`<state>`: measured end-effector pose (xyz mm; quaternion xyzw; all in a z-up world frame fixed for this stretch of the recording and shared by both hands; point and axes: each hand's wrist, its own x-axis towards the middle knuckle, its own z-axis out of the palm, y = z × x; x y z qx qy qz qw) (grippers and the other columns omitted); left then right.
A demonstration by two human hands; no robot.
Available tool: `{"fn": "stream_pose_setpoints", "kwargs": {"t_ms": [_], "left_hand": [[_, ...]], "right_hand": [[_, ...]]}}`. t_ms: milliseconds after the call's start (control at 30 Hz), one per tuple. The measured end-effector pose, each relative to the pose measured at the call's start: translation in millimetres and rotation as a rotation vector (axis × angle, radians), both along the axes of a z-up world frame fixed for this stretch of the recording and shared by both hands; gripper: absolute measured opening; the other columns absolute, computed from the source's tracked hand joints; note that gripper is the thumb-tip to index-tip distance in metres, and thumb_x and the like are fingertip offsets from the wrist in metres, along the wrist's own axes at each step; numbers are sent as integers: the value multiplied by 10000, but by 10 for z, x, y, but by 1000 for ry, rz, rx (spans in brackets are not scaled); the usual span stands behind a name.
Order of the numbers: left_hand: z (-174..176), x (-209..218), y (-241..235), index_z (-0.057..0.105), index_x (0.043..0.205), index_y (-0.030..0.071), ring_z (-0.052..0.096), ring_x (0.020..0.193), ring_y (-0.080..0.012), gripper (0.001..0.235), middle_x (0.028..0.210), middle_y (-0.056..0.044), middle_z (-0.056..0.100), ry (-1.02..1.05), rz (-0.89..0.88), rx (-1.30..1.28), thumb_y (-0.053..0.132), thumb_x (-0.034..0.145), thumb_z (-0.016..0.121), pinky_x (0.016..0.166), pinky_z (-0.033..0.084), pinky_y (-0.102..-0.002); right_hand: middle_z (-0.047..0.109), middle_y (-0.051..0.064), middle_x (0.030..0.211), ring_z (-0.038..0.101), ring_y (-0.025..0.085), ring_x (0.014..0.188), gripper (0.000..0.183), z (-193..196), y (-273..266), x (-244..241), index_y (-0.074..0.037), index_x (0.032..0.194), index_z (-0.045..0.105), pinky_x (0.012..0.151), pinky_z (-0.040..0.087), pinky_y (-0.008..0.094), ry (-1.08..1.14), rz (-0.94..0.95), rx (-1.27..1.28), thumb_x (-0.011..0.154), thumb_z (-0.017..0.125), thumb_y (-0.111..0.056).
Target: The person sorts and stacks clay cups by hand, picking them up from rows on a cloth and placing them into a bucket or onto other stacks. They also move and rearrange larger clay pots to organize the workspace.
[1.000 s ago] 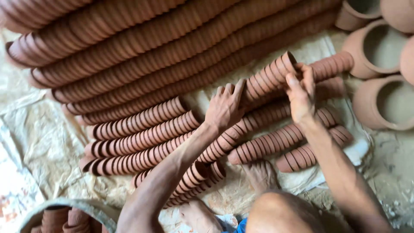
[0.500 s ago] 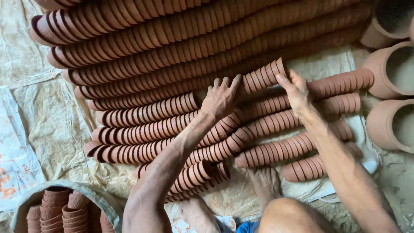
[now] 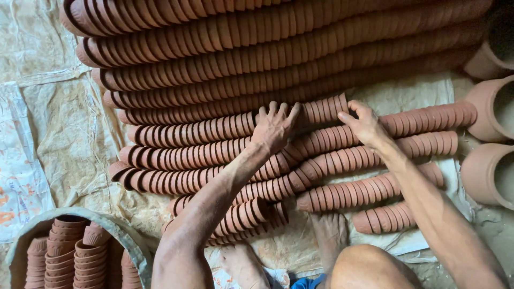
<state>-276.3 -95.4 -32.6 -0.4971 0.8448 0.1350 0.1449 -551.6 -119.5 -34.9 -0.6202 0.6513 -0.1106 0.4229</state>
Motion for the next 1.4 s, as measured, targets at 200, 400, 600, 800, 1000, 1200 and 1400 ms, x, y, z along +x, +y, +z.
{"fn": "stream_pose_setpoints", "kwargs": {"t_ms": [200, 400, 600, 800, 1000, 1200, 1400], "left_hand": [[-299, 12, 39, 186, 1603, 95, 444, 1266, -381, 939, 1381, -193, 466, -13, 17, -98, 389, 896, 728, 982, 447, -626], [-146, 89, 65, 209, 1592, 44, 398, 1361, -378, 1019, 1453, -192, 454, 29, 48, -70, 518, 861, 736, 1092, 366, -636], [-137, 168, 61, 227, 1533, 31, 389, 1336, -385, 1053, 1426, -206, 469, 115, 82, -87, 643, 827, 713, 1087, 329, -657], [71, 74, 235, 307, 1580, 66, 410, 1373, -326, 753, 1451, -139, 499, -69, -38, -128, 351, 954, 614, 1149, 306, -643], [97, 122, 933, 336, 1527, 46, 403, 1365, -356, 570, 1490, -187, 474, 25, -310, -15, 284, 1020, 441, 1174, 260, -645], [-1, 449, 877, 412, 1470, 59, 480, 1284, -279, 519, 1395, -127, 559, -46, -311, -173, 268, 995, 421, 1057, 353, -586], [176, 352, 556, 646, 1202, 141, 543, 1145, -227, 329, 1057, -30, 662, -216, -392, 16, 382, 1032, 499, 982, 411, -449]], "right_hand": [[723, 126, 1132, 655, 192, 1022, 311, -6, -14, 89, -32, 1244, 641, 924, 515, 393, -25, -9, 80, 1025, 600, -248], [685, 96, 1137, 661, 179, 999, 354, -199, -81, 69, -48, 1305, 542, 882, 549, 378, -120, -25, 162, 1016, 587, -248], [687, 221, 1275, 652, 291, 1167, 471, -46, -97, 221, 35, 1362, 529, 1013, 525, 444, -18, 35, 186, 1016, 572, -282], [267, 286, 1628, 301, 389, 1506, 756, -262, -157, 120, 50, 1572, 237, 1217, 255, 498, 89, 152, 189, 1017, 518, -379], [338, 267, 1612, 373, 408, 1479, 851, 79, -63, 318, -25, 1615, 220, 1221, 285, 564, 195, 75, 238, 966, 591, -432], [464, 257, 1516, 492, 393, 1367, 929, 144, 182, 729, 15, 1535, 347, 1187, 364, 505, 260, 428, -638, 807, 834, -294], [536, 141, 1340, 538, 311, 1211, 931, 299, -14, 1311, -82, 1470, 484, 1056, 451, 467, 395, 935, -777, 707, 889, -431]]}}
